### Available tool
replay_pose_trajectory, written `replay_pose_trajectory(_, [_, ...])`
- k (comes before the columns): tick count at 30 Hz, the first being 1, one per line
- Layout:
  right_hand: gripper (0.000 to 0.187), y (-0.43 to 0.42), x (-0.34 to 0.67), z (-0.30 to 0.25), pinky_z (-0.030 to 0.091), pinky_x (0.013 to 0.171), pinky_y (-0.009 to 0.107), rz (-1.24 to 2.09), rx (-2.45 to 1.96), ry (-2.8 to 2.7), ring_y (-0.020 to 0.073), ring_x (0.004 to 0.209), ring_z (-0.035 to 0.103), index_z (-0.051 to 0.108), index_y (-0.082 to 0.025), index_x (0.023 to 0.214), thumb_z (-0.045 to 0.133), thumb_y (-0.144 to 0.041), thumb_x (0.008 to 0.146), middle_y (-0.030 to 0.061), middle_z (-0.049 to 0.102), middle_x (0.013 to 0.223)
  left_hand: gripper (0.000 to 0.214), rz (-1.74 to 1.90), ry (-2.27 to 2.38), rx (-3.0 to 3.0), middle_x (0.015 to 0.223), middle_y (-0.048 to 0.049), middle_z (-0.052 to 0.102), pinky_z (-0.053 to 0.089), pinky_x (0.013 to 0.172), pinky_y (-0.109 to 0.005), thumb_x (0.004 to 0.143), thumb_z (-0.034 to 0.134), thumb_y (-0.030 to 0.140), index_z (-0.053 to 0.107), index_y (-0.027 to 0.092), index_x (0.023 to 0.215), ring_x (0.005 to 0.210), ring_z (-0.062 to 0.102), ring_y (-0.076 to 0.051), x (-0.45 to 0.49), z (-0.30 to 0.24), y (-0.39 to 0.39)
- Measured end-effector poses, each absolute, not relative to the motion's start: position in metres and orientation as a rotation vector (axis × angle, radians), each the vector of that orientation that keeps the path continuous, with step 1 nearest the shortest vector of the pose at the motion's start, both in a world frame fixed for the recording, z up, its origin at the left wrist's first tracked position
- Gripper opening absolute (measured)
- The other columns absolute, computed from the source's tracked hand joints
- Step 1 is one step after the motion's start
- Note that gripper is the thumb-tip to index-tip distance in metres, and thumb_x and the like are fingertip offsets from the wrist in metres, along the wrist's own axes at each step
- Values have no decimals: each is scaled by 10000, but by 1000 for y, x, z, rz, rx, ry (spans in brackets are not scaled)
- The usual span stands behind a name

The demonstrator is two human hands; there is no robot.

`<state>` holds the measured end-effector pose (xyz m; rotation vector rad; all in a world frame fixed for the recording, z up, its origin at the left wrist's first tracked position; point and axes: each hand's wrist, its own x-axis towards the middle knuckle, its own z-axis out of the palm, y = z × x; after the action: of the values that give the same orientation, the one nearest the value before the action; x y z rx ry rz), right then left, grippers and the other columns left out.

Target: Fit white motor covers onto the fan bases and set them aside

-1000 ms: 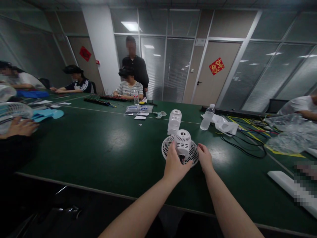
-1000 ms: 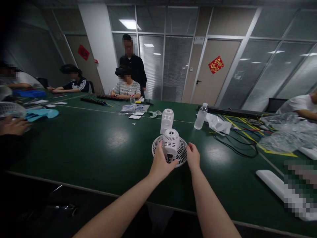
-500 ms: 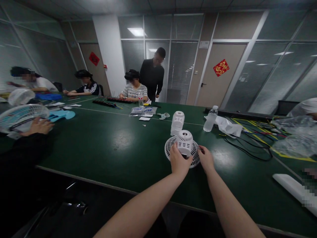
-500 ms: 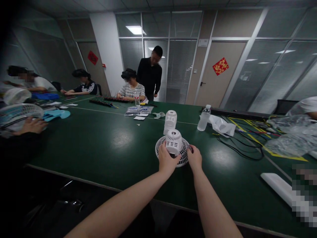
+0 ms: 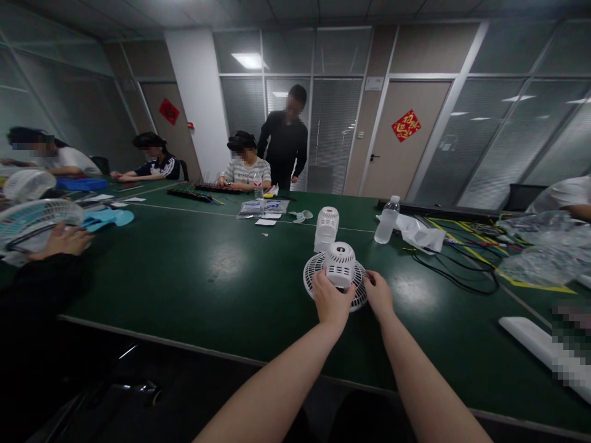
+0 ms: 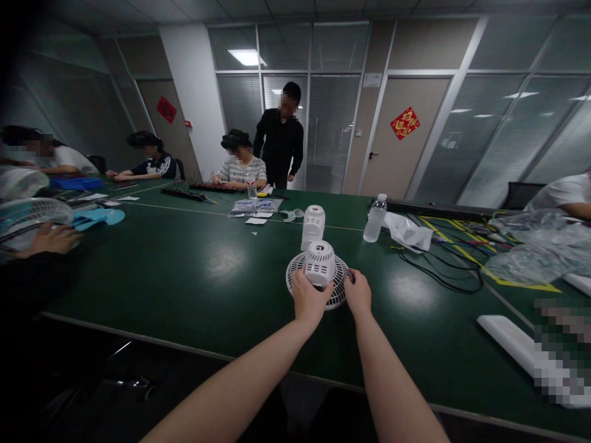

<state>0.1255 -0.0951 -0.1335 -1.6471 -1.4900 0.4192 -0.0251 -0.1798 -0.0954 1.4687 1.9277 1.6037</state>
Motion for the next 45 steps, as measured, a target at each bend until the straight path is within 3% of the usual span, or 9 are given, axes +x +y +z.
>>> replay_pose_trajectory(7, [427, -95, 125, -131, 482, 937, 407, 390, -1630, -1437, 286, 1049, 642, 696, -181, 1168, 512, -375, 836, 127, 699, 1133, 990, 1548, 1981, 1536, 1460, -215, 423, 267, 1189, -578, 652, 828, 338, 255, 159, 1439, 1428, 365, -378, -25, -105, -185])
replay_pose_trajectory(15, [443, -93, 129, -135, 483, 931, 416, 403, -1638, -1411, 295, 1047, 642, 684, -166, 1169, 489, -388, 839, 141, 695, 1147, 934, 1496, 1924, 1517, 1514, -183, 430, 118, 1233, -626, 683, 768, 256, 248, 213, 1458, 1480, 307, -366, -31, -100, -180])
replay_pose_trajectory(22, [425, -92, 130, -137, 484, 917, 430, 423, -1637, -1416, 303, 1037, 644, 687, -176, 1148, 499, -402, 842, 137, 700, 1135, 1055, 1521, 1933, 1492, 1525, -190, 409, 145, 1228, -627, 647, 805, 234, 188, 216, 1504, 1467, 331, -367, -33, -100, -179])
replay_pose_trajectory(39, [463, -92, 129, -140, 488, 948, 397, 483, -1574, -1331, 279, 1079, 654, 666, -189, 1206, 498, -408, 834, 115, 711, 1165, 873, 1604, 1842, 1480, 1431, -135, 524, 164, 1235, -603, 673, 788, 182, 356, 224, 1430, 1422, 399, -351, -42, -88, -187])
replay_pose_trajectory(45, [492, -93, 130, -138, 467, 977, 416, 488, -1554, -1298, 292, 1126, 632, 666, -189, 1206, 437, -452, 858, 115, 698, 1210, 886, 1663, 1826, 1409, 1431, -130, 515, 264, 1205, -583, 675, 798, 197, 354, 248, 1439, 1411, 410, -342, -50, -84, -191])
